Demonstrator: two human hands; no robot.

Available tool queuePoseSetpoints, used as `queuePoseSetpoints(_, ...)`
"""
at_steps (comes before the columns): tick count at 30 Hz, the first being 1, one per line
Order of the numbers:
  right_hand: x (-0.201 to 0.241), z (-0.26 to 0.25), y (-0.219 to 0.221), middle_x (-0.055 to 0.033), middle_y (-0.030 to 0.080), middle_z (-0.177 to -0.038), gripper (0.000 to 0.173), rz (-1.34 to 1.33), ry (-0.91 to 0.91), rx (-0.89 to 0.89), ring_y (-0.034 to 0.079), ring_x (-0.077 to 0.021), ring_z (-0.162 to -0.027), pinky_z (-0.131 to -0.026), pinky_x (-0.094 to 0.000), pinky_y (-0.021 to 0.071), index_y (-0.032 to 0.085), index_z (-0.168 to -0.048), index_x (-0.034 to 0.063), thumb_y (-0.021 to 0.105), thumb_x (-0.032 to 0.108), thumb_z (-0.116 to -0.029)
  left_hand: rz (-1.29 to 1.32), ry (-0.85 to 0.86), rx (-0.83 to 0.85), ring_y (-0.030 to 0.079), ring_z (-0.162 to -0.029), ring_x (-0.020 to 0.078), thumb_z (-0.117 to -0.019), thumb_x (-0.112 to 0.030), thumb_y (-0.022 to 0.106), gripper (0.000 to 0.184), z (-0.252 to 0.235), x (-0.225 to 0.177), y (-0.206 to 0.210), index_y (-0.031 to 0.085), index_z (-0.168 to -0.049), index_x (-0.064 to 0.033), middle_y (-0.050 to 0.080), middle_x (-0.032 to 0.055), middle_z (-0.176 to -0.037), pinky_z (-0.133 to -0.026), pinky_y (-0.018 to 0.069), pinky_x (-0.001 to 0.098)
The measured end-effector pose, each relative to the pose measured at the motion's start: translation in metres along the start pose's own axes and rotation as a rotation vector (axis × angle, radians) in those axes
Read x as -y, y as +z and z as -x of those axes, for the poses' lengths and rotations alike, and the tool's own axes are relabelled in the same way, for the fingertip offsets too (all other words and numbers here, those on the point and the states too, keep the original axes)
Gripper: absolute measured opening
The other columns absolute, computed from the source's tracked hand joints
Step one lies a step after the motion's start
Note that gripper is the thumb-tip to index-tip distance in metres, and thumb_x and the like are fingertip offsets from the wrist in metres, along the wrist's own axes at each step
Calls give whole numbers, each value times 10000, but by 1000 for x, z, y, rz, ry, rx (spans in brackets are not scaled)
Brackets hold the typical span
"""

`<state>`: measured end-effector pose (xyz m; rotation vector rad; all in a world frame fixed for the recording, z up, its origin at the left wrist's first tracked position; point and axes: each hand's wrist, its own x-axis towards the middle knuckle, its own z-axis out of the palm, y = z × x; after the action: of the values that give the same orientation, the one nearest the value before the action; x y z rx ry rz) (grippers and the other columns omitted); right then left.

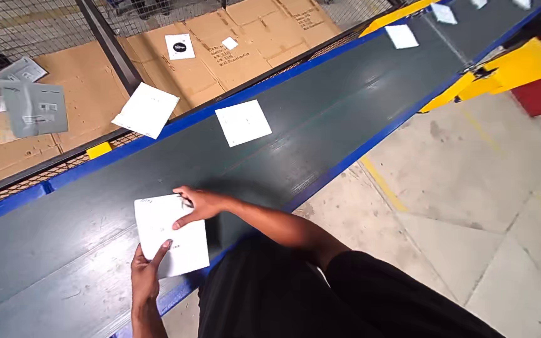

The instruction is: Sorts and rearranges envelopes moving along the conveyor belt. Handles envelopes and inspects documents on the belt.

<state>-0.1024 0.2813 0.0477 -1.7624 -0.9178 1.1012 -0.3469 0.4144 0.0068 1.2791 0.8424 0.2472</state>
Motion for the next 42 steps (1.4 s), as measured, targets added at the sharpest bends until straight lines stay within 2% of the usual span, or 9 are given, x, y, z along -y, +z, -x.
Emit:
queuePoseSetpoints(6,-65,101,-31,-109,646,-1318,688,-473,93,-610,667,-182,-1163,-998,-398,593,455,-1453,43,810,158,-875,-157,43,423,720,-982,227,-978,-232,702,405,-67,-14,112,593,-1279,17,722,137,-1100,-868,624,411)
queuePoseSetpoints(12,-95,165,-69,-124,676,-1289,650,-529,142,-901,678,-205,-1173,-1013,-393,594,450,-1458,7,777,157,-918,-811,467,388,388,-1468,360,-959,-459,645,748,-223,-45,186,445,-1494,26,373,257,-1582,-1189,384,509)
queuePoseSetpoints(17,-101,192,-58,-125,684,-1279,625,-529,161,-992,679,-207,-1175,-1009,-384,593,468,-1452,1,768,134,-919,-1304,356,455,90,-1560,448,-859,-469,763,1030,-293,-61,186,215,-1629,-60,104,264,-1685,-1221,99,688)
queuePoseSetpoints(21,-109,205,-46,-115,702,-1250,596,-555,183,-1026,695,-213,-1144,-989,-394,605,501,-1433,24,774,132,-914,-1463,218,405,207,-1529,458,-740,-589,826,1246,-282,-67,149,156,-1634,-36,259,270,-1640,-1178,-5,765)
queuePoseSetpoints(25,-115,207,-42,-109,711,-1232,596,-579,205,-1024,703,-209,-1126,-975,-391,612,517,-1424,35,787,135,-903,-1434,113,257,192,-1492,549,-700,-674,819,1193,-248,-61,96,346,-1566,-4,256,350,-1597,-1161,134,770)
queuePoseSetpoints(27,-114,203,-46,-108,710,-1237,603,-574,205,-1015,703,-201,-1128,-976,-386,611,515,-1427,34,791,147,-902,-1364,133,216,76,-1537,510,-652,-696,836,1165,-238,-52,61,425,-1529,-48,141,309,-1657,-1191,61,738)
queuePoseSetpoints(35,-108,200,-60,-92,716,-1226,609,-558,178,-995,702,-180,-1127,-991,-367,606,520,-1407,29,811,174,-892,-1522,-145,225,439,-1372,497,-501,-786,861,1322,-140,-30,-20,453,-1486,-5,509,295,-1445,-1096,288,761)
queuePoseSetpoints(38,-113,206,-62,-82,724,-1210,596,-575,177,-1024,710,-178,-1110,-984,-366,610,534,-1396,39,814,181,-890,-1115,-206,338,716,-1028,343,-630,-591,922,839,-121,-26,-6,689,-1200,-22,738,191,-1073,-947,561,591)
queuePoseSetpoints(42,-114,215,-67,-87,728,-1203,591,-569,156,-1032,715,-192,-1102,-980,-375,614,537,-1400,38,810,183,-896,-608,21,299,725,-943,300,-801,-352,880,656,-165,-96,111,617,-1258,38,724,191,-1064,-865,611,535)
